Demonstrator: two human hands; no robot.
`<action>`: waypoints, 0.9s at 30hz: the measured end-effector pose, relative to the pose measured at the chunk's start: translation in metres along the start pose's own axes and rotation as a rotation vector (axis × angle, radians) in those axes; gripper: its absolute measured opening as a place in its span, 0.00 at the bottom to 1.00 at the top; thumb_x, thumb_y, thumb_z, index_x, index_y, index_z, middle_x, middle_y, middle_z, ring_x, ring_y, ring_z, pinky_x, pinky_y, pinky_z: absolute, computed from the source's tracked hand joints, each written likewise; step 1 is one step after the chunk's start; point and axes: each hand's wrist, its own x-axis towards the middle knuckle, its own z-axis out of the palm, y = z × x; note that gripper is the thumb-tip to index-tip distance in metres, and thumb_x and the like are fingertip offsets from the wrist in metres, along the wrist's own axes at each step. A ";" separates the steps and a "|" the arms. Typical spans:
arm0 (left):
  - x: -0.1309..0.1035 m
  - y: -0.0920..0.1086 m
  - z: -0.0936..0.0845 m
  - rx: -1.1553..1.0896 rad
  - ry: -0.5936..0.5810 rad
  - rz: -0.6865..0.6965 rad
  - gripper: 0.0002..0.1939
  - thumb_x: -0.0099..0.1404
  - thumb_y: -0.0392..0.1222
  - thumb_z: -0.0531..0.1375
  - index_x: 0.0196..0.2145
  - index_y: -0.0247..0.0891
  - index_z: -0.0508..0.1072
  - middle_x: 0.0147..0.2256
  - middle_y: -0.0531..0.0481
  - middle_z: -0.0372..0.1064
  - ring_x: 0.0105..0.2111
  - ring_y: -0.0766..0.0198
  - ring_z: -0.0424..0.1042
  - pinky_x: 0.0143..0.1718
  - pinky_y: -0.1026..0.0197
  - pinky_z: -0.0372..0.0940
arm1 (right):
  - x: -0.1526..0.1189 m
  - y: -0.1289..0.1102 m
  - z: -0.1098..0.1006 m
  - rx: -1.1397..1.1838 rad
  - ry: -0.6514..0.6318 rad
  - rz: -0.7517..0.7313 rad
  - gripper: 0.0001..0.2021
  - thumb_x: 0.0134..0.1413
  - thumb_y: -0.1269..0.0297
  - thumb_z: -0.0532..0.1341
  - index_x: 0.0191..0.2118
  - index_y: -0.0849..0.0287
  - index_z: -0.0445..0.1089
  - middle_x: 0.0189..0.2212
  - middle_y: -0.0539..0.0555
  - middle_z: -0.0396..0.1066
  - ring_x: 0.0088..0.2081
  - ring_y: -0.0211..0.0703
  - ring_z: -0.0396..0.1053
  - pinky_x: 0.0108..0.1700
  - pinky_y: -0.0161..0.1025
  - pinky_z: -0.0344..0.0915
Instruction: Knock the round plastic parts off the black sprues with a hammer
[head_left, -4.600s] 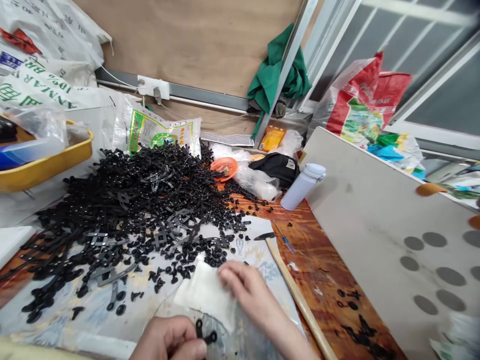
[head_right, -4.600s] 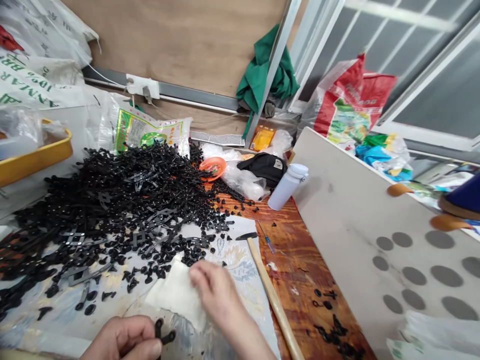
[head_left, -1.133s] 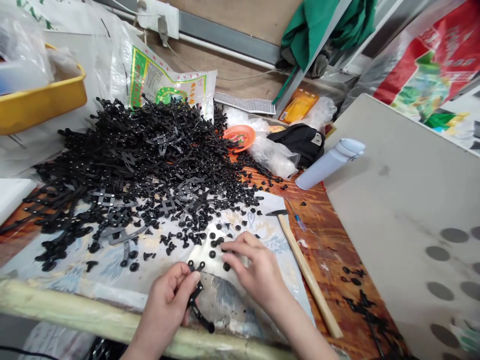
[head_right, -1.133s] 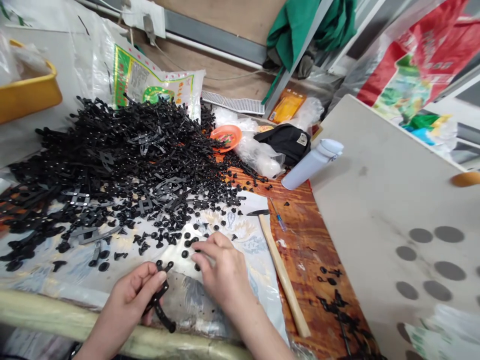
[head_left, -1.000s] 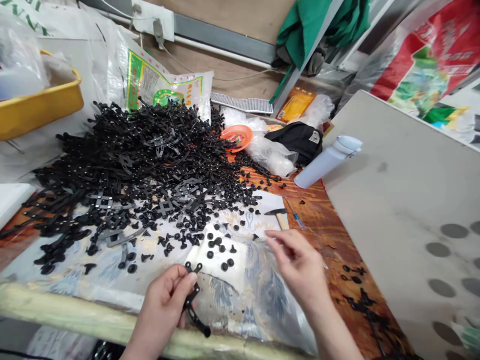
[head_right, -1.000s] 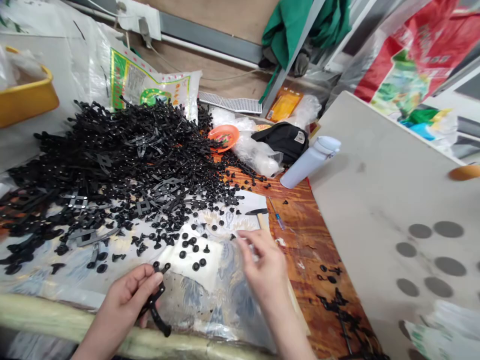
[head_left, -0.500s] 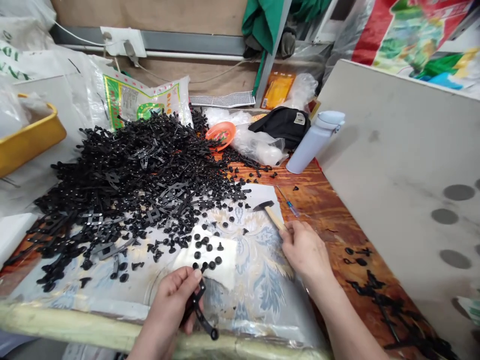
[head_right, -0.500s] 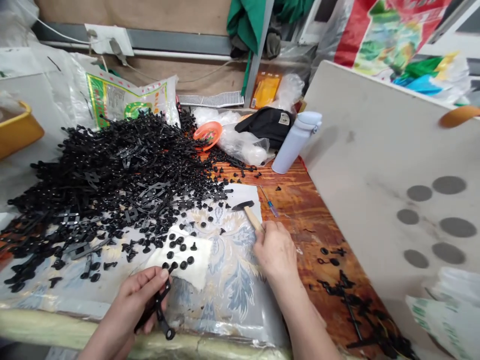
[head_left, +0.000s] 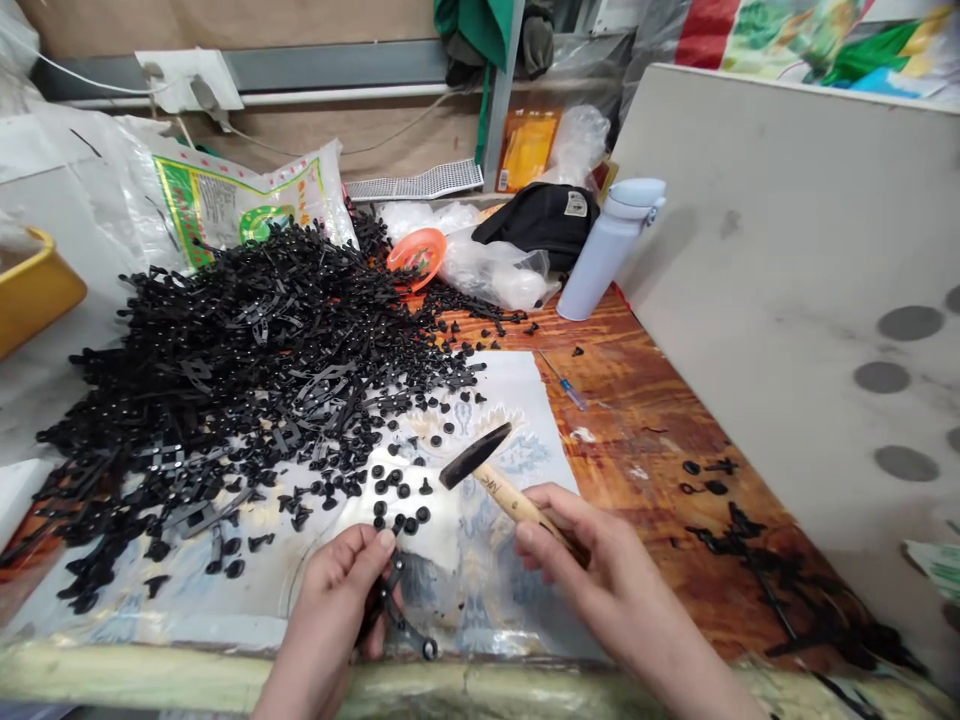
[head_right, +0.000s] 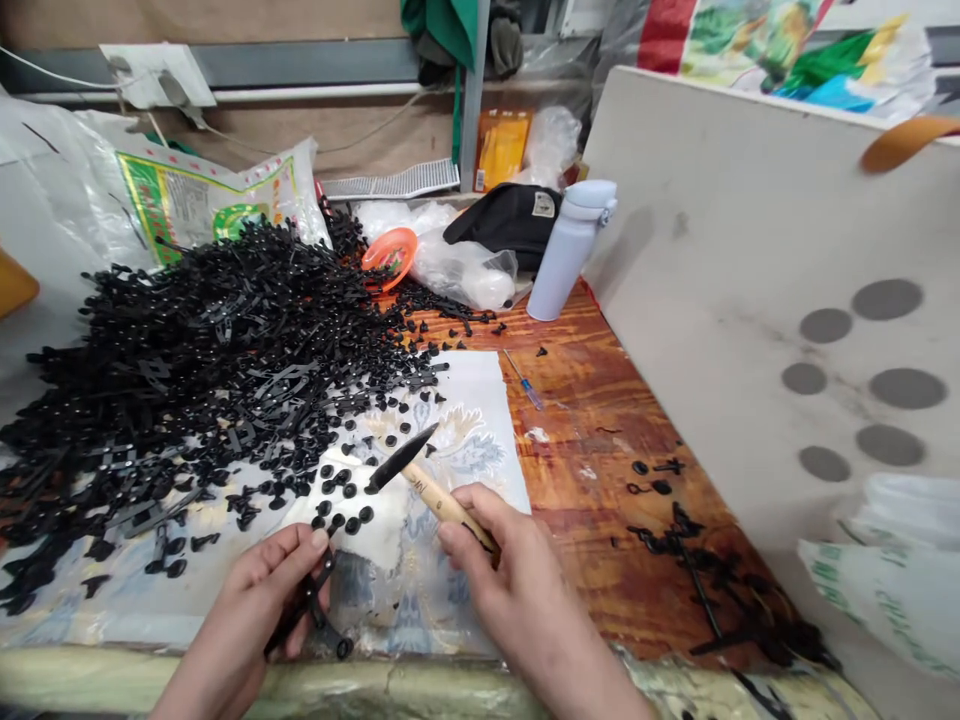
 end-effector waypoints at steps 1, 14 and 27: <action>0.000 0.001 0.001 0.006 -0.005 -0.003 0.20 0.55 0.56 0.61 0.21 0.38 0.60 0.14 0.54 0.68 0.06 0.77 0.53 0.09 0.74 0.41 | -0.003 -0.001 0.001 -0.003 -0.025 0.004 0.11 0.62 0.57 0.50 0.33 0.56 0.63 0.21 0.47 0.65 0.23 0.38 0.65 0.25 0.33 0.59; 0.003 -0.001 0.001 0.057 -0.032 0.005 0.20 0.55 0.56 0.62 0.22 0.39 0.61 0.14 0.54 0.69 0.06 0.75 0.54 0.09 0.73 0.42 | -0.008 -0.002 0.007 -0.150 0.086 -0.115 0.12 0.63 0.61 0.50 0.48 0.52 0.67 0.30 0.51 0.73 0.32 0.42 0.71 0.37 0.37 0.67; 0.005 -0.003 0.000 0.098 -0.027 0.008 0.20 0.55 0.56 0.62 0.21 0.39 0.60 0.13 0.56 0.67 0.05 0.76 0.53 0.09 0.73 0.41 | -0.013 0.003 0.010 -0.289 0.128 -0.239 0.19 0.63 0.65 0.51 0.58 0.50 0.64 0.45 0.56 0.74 0.41 0.45 0.74 0.45 0.46 0.71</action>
